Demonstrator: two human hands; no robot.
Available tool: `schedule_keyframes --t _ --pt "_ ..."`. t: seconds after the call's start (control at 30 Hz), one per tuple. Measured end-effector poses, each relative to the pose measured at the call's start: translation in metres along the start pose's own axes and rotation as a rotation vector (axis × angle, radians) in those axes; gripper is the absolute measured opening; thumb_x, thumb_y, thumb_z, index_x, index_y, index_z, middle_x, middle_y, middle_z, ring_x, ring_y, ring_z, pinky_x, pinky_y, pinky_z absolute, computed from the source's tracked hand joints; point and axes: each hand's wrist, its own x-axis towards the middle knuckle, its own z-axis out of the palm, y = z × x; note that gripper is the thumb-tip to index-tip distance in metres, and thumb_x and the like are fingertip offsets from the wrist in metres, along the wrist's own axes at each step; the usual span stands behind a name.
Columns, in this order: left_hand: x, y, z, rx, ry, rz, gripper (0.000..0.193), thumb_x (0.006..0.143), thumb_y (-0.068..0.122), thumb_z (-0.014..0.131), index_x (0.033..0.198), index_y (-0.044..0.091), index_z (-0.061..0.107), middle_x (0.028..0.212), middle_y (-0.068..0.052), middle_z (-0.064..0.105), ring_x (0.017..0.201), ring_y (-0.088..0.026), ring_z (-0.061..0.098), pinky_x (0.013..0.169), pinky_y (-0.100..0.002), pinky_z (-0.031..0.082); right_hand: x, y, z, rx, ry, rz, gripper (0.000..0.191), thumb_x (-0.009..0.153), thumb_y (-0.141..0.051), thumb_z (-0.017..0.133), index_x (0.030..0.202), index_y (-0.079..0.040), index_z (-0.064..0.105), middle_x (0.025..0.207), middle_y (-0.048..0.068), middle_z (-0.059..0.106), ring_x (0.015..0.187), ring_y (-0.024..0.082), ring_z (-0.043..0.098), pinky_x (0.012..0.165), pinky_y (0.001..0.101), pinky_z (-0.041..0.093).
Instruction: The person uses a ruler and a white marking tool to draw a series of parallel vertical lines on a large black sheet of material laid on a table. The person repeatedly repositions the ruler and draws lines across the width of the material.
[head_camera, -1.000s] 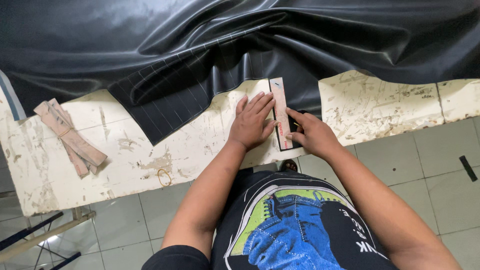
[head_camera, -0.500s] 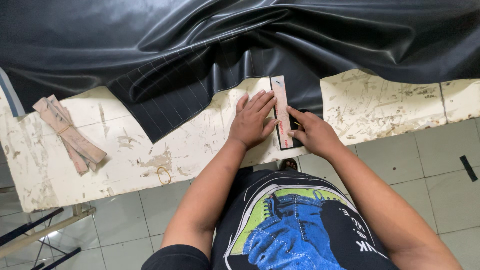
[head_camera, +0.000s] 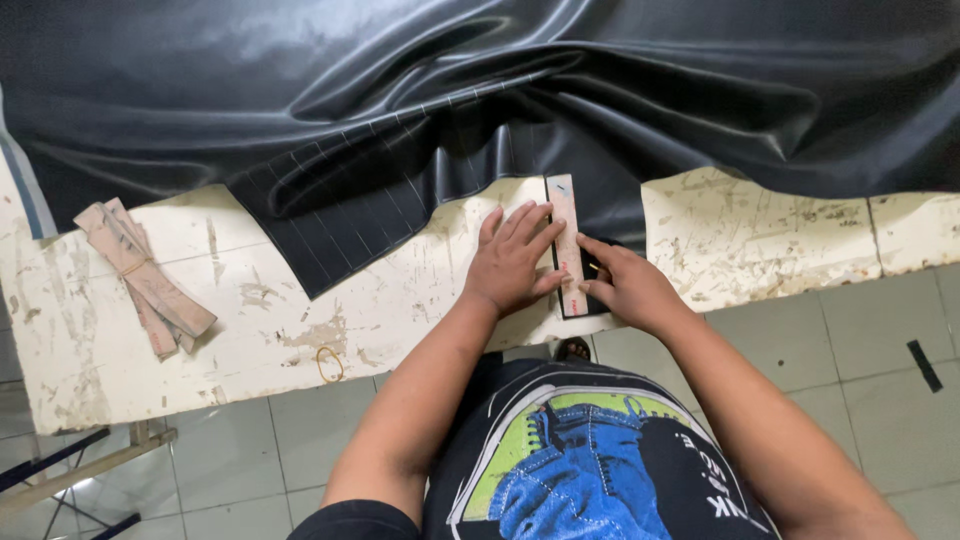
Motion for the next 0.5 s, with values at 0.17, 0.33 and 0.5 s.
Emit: schedule_keyframes --t 0.17,0.33,0.5 --pt "0.003 0.0 -0.002 0.005 -0.024 0.002 0.074 0.084 0.058 0.069 0.147 0.022 0.053 0.163 -0.002 0.037 0.15 -0.022 0.034 0.123 -0.053 0.015 0.031 -0.005 -0.022 0.14 0.229 -0.162 0.027 0.103 -0.024 0.059 0.114 -0.009 0.077 0.098 0.013 0.064 0.097 0.031 0.065 0.089 0.0398 0.052" --pt "0.013 0.014 -0.016 -0.039 -0.135 -0.067 0.077 0.079 0.052 0.075 0.143 0.016 0.052 0.163 -0.004 0.034 0.149 -0.027 0.031 0.121 -0.058 0.016 0.071 -0.036 -0.047 0.286 0.347 -0.128 0.027 0.107 -0.024 0.056 0.106 -0.003 0.072 0.101 0.011 0.071 0.095 0.023 0.069 0.087 0.0334 0.052" --pt "0.03 0.027 -0.026 0.011 -0.27 -0.128 0.069 0.077 0.04 0.079 0.134 0.01 0.054 0.164 -0.009 0.031 0.148 -0.034 0.032 0.117 -0.064 0.022 0.094 -0.062 -0.058 0.405 0.189 -0.041 0.026 0.105 -0.024 0.058 0.106 0.0 0.069 0.09 0.009 0.073 0.084 0.015 0.069 0.081 0.0294 0.055"
